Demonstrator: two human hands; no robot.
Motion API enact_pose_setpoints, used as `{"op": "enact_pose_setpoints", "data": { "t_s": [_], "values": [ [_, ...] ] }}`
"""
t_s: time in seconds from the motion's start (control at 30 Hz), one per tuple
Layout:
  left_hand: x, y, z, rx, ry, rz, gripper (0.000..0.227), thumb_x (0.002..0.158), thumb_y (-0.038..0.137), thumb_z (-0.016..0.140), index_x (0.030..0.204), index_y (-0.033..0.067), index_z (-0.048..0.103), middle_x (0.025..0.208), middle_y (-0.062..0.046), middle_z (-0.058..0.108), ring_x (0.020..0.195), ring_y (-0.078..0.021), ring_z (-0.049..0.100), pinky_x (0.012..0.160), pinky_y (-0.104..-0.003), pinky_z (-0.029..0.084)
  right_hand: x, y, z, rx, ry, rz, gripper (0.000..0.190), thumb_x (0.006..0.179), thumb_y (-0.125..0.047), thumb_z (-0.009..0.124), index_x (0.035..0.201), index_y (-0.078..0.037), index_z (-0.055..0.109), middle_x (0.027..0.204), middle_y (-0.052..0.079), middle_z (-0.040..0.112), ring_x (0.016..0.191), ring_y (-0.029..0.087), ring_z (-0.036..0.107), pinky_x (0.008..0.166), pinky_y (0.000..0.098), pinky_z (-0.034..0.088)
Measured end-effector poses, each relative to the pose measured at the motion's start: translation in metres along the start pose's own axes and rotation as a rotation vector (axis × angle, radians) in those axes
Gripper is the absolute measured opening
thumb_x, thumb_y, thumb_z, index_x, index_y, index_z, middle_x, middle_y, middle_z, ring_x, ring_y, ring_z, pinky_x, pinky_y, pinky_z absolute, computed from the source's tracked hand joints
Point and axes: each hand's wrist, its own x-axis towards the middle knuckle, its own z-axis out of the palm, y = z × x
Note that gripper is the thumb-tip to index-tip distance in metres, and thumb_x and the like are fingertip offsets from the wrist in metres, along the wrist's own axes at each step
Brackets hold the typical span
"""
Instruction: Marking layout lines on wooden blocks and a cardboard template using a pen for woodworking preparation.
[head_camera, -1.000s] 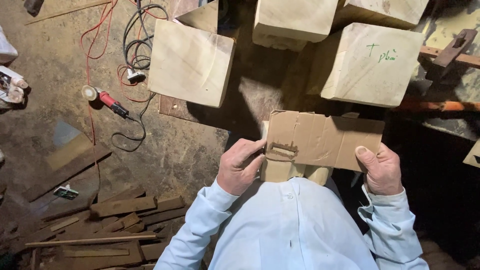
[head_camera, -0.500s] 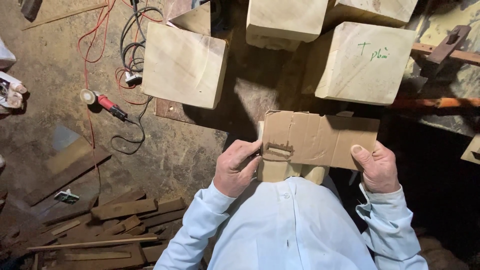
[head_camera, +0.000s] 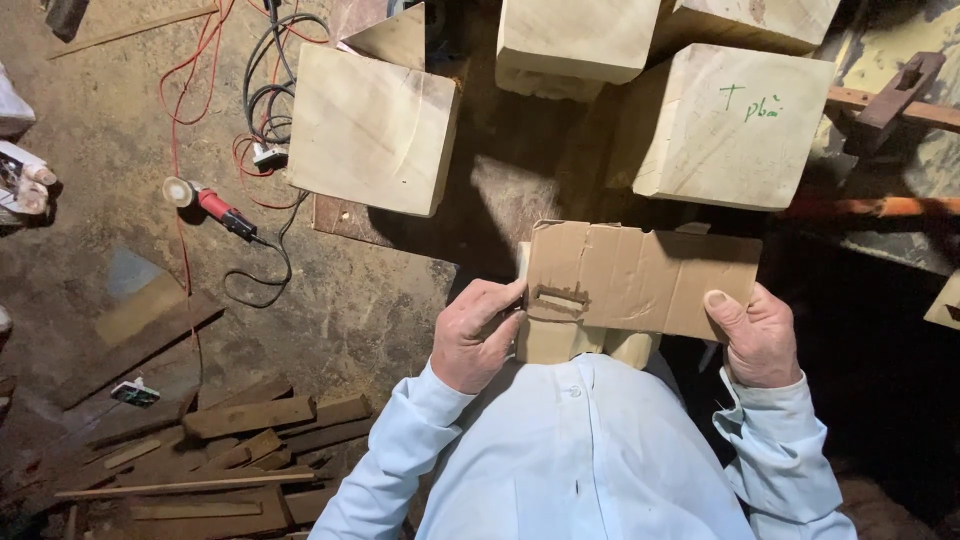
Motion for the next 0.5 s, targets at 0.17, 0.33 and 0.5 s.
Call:
{"op": "enact_pose_setpoints", "data": {
  "t_s": [0.17, 0.33, 0.5],
  "values": [
    [0.001, 0.002, 0.0, -0.013, 0.009, -0.001, 0.039, 0.094, -0.004, 0.07, 0.132, 0.0045, 0.066, 0.111, -0.013, 0.069, 0.097, -0.0224, 0.069, 0.089, -0.03, 0.061, -0.002, -0.013, 0.005, -0.01, -0.01, 0.012, 0.037, 0.098, -0.017, 0.063, 0.128, 0.004, 0.062, 0.126, 0.018, 0.068, 0.114, 0.03, 0.068, 0.098, 0.041, 0.06],
    [0.003, 0.006, 0.001, 0.007, 0.022, 0.013, 0.038, 0.093, -0.005, 0.069, 0.13, 0.0043, 0.066, 0.109, -0.012, 0.07, 0.095, -0.0226, 0.068, 0.087, -0.03, 0.06, -0.002, -0.011, 0.003, -0.043, -0.003, 0.011, 0.039, 0.097, -0.021, 0.065, 0.127, 0.003, 0.063, 0.124, 0.018, 0.069, 0.11, 0.029, 0.068, 0.094, 0.0398, 0.06],
    [0.001, 0.003, 0.002, 0.018, 0.054, 0.042, 0.035, 0.095, -0.002, 0.07, 0.129, 0.0041, 0.067, 0.11, -0.013, 0.071, 0.095, -0.0246, 0.07, 0.086, -0.032, 0.061, -0.002, -0.006, 0.004, -0.01, 0.011, -0.003, 0.036, 0.1, -0.014, 0.061, 0.132, 0.003, 0.062, 0.125, 0.016, 0.068, 0.109, 0.026, 0.068, 0.098, 0.037, 0.058]
  ]
}}
